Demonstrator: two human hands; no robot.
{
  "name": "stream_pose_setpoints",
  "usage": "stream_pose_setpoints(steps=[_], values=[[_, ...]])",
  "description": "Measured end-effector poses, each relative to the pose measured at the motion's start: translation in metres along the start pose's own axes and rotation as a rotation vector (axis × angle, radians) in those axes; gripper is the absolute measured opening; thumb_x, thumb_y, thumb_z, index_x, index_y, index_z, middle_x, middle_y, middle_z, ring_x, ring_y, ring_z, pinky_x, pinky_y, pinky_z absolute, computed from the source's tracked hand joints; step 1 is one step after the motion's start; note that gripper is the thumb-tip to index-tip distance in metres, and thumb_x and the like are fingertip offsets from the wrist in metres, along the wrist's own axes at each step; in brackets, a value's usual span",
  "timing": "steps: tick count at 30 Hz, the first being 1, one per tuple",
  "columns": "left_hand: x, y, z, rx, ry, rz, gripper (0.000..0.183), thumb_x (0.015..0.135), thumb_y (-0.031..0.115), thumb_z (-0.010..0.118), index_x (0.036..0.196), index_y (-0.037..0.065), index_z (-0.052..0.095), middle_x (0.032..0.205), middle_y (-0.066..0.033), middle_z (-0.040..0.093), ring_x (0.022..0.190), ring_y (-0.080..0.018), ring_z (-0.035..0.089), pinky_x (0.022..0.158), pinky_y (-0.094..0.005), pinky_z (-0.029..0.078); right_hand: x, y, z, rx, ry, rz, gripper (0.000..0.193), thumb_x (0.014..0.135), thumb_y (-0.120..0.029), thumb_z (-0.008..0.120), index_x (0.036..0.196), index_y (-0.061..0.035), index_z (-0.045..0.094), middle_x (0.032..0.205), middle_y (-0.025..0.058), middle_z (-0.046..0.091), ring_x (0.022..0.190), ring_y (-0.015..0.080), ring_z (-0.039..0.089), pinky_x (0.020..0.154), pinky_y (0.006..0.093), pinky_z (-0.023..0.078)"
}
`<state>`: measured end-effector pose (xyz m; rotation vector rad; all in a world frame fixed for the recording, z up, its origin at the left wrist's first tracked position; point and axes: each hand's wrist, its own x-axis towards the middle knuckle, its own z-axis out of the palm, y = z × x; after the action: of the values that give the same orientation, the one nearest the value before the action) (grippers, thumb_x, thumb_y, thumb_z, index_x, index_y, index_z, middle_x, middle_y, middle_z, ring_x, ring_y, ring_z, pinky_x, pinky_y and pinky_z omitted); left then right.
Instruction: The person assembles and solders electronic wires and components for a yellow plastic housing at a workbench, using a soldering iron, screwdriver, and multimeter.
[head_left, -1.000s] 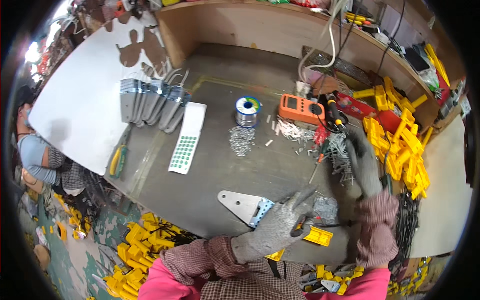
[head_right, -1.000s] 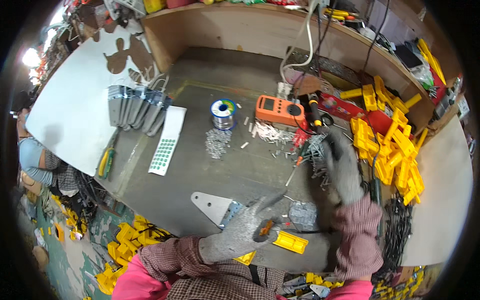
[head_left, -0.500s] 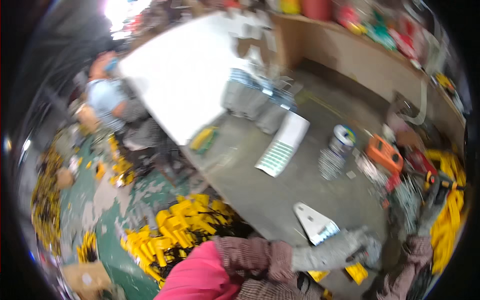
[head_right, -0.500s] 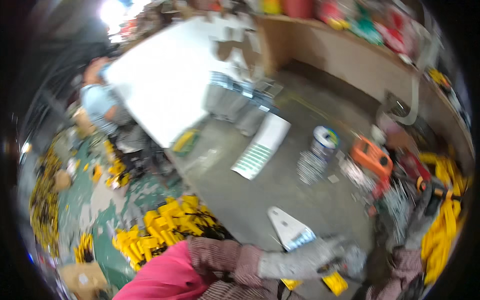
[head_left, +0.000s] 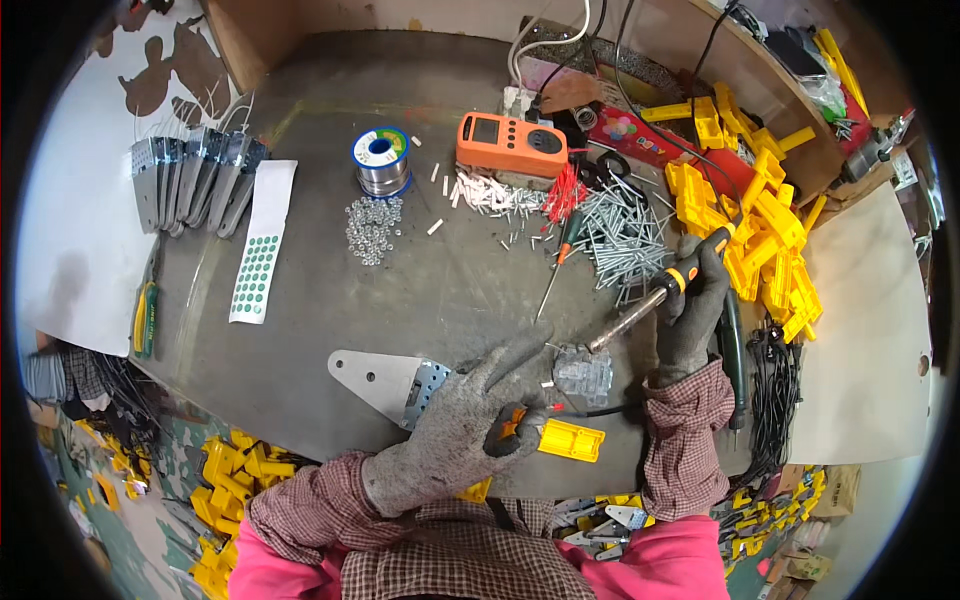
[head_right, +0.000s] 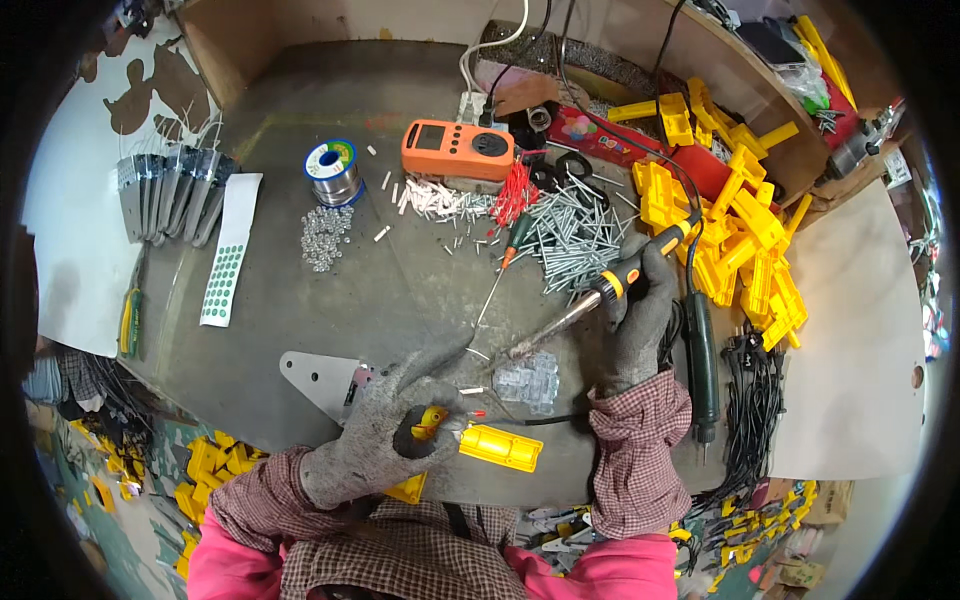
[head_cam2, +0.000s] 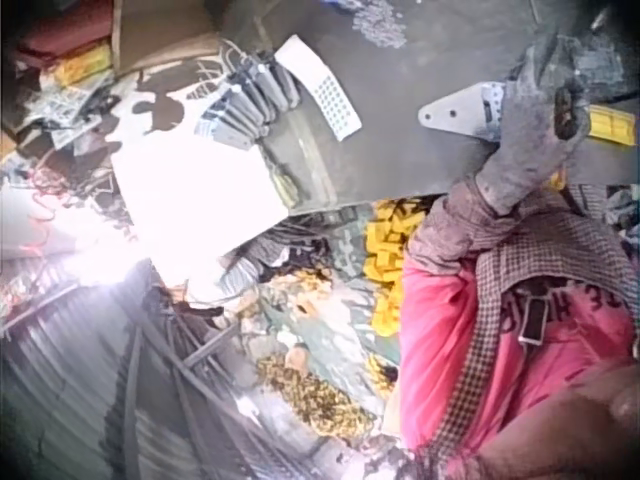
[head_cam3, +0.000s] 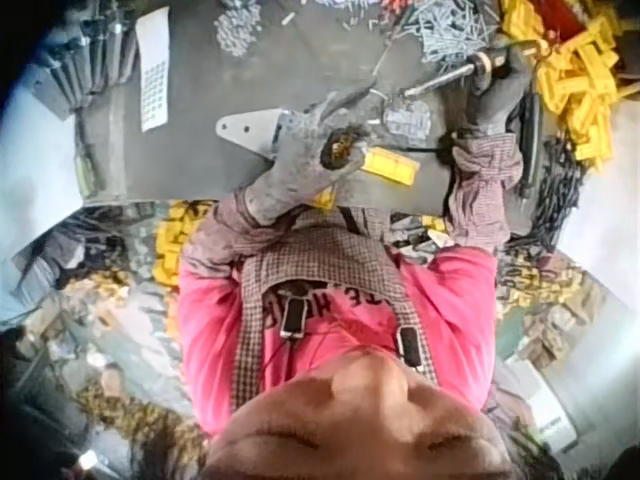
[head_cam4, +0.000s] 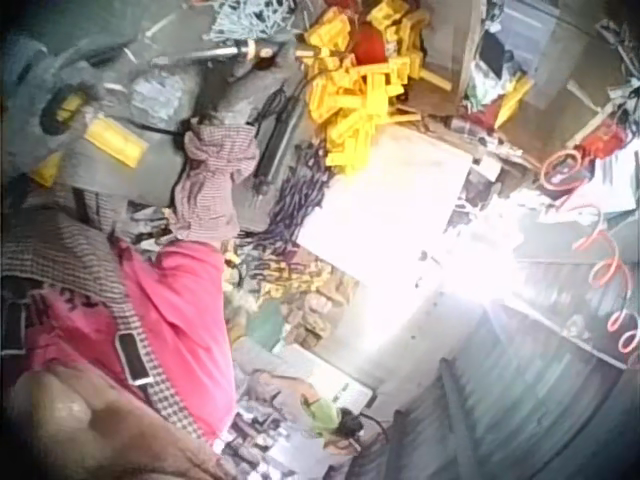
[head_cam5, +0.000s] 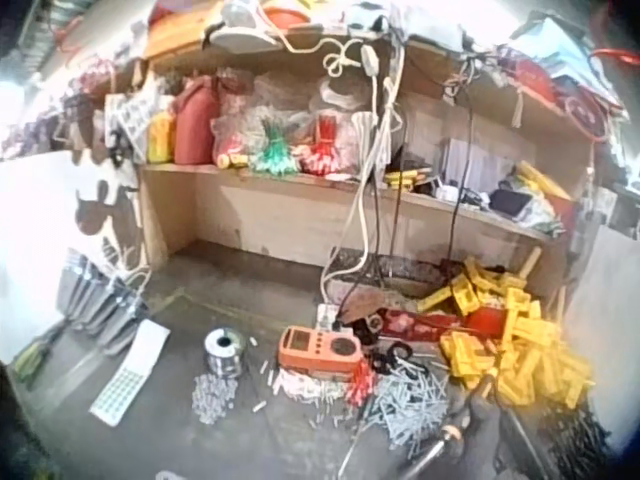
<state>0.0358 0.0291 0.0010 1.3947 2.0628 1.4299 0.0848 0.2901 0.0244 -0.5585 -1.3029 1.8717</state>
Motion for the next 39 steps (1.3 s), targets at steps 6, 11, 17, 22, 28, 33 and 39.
stream_pose_setpoints(steps=[6,11,17,22,28,33,39], values=[[-0.002,-0.001,-0.003,-0.021,-0.019,-0.037,0.028,0.072,0.015,0.074,0.098,0.013,0.066,0.145,-0.0148,0.045,0.104,-0.0347,0.059,0.087,-0.0456,0.046,0.007,0.000,-0.003,0.027,-0.038,0.006,0.029,0.099,-0.033,0.049,0.098,-0.0045,0.054,0.069,-0.0035,0.048,0.047,0.0034,0.040,0.040,0.0164,0.031],[-0.001,-0.001,-0.004,-0.015,-0.063,-0.028,0.023,0.078,0.018,0.070,0.098,0.009,0.063,0.146,-0.0184,0.041,0.108,-0.0382,0.056,0.087,-0.0484,0.047,0.019,0.007,-0.037,-0.092,-0.129,-0.094,0.024,0.102,-0.025,0.046,0.110,-0.0030,0.051,0.089,0.0036,0.054,0.075,0.0076,0.050,0.066,0.0211,0.043],[-0.004,-0.004,-0.004,0.029,-0.074,0.011,0.030,0.084,0.024,0.067,0.107,0.007,0.060,0.139,-0.0234,0.042,0.108,-0.0419,0.055,0.083,-0.0502,0.048,0.015,0.024,-0.030,-0.449,-0.168,-0.516,0.023,0.102,-0.022,0.045,0.113,-0.0022,0.049,0.102,0.0060,0.052,0.083,0.0095,0.051,0.072,0.0232,0.046],[-0.006,-0.006,-0.002,-0.008,-0.080,-0.017,0.030,0.084,0.024,0.066,0.107,0.006,0.059,0.137,-0.0242,0.042,0.108,-0.0419,0.055,0.084,-0.0497,0.048,0.015,0.014,-0.031,-0.064,-0.200,-0.110,0.025,0.101,-0.026,0.047,0.112,-0.0032,0.049,0.102,0.0052,0.052,0.083,0.0094,0.051,0.072,0.0225,0.046],[-0.002,-0.001,-0.001,0.011,-0.045,-0.016,0.024,0.075,0.013,0.071,0.096,0.010,0.061,0.147,-0.0164,0.043,0.115,-0.0364,0.056,0.095,-0.0462,0.044,0.013,0.020,-0.022,-0.358,-0.069,-0.465,0.026,0.099,-0.028,0.050,0.108,-0.0047,0.055,0.089,0.0034,0.056,0.077,0.0086,0.054,0.068,0.0211,0.048],[-0.002,-0.003,-0.003,0.015,-0.065,0.013,0.027,0.075,0.015,0.072,0.099,0.011,0.061,0.149,-0.0170,0.040,0.123,-0.0388,0.050,0.098,-0.0474,0.043,0.001,0.005,0.004,0.184,-0.153,0.161,0.023,0.098,-0.023,0.051,0.118,-0.0106,0.048,0.085,0.0016,0.057,0.042,0.0047,0.046,0.035,0.0166,0.039],[0.000,-0.001,-0.007,0.046,-0.115,0.010,0.031,0.075,0.016,0.073,0.102,0.010,0.060,0.149,-0.0167,0.041,0.122,-0.0399,0.051,0.097,-0.0487,0.043,-0.007,0.000,0.016,0.042,-0.145,0.227,0.023,0.098,-0.029,0.048,0.095,-0.0070,0.054,0.061,-0.0024,0.049,0.038,0.0052,0.034,0.037,0.0206,0.029]])
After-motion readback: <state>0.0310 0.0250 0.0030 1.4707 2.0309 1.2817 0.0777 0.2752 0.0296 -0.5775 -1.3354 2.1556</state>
